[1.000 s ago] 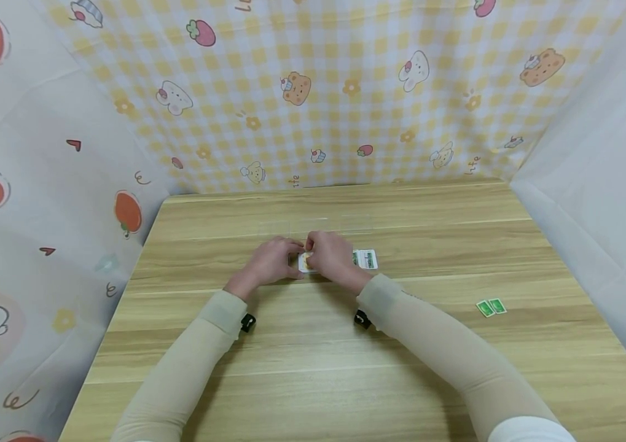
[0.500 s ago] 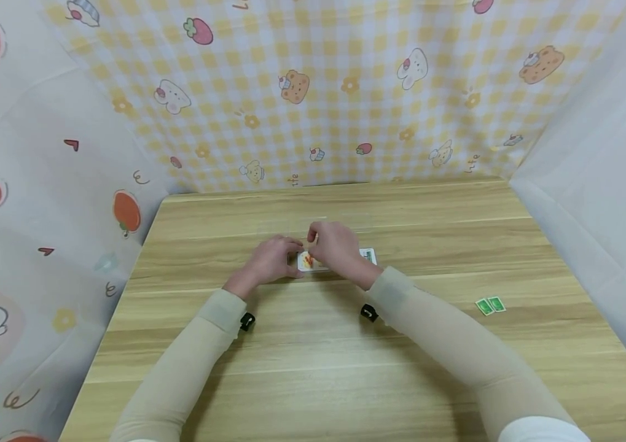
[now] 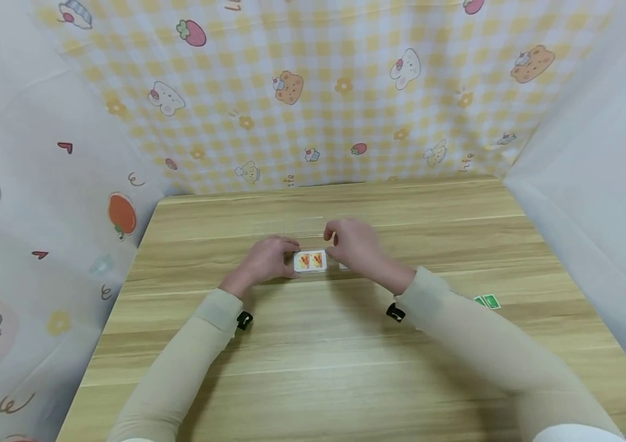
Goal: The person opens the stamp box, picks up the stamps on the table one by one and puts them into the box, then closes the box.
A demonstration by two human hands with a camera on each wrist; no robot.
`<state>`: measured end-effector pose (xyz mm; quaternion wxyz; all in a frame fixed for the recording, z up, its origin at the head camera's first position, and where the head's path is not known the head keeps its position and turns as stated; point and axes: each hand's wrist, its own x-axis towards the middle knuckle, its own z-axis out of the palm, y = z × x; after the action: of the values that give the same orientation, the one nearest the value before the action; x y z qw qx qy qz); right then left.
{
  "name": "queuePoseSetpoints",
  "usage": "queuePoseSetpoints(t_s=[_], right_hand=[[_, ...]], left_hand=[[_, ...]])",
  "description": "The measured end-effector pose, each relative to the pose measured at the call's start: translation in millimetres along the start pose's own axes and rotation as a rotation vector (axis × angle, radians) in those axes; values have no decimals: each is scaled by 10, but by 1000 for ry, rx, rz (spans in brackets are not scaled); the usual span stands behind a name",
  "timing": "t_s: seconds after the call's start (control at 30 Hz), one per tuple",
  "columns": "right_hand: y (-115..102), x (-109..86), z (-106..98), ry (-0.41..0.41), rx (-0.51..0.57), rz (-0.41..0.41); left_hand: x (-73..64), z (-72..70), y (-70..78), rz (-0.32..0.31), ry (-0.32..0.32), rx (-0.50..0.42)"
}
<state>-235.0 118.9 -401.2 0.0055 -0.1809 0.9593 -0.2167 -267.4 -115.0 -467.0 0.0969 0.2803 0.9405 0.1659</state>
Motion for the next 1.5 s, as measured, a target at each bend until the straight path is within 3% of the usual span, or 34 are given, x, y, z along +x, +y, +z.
queuePoseSetpoints(t_s=[0.23,0.73,1.2,1.5], right_hand=[[147,-212,-153,-32,-61,17],[675,-750,-474,-60,-19,68],[1235,-1321,-620,-89,3,74],[1605,-1663,-729,-79,-25,124]], left_hand=[[-37,-30,6,-7,-2,-2],[-109,37,-14,24,18,-52],[-359,-30,-137,66,107,24],[-585,-124,-272,-12,117,27]])
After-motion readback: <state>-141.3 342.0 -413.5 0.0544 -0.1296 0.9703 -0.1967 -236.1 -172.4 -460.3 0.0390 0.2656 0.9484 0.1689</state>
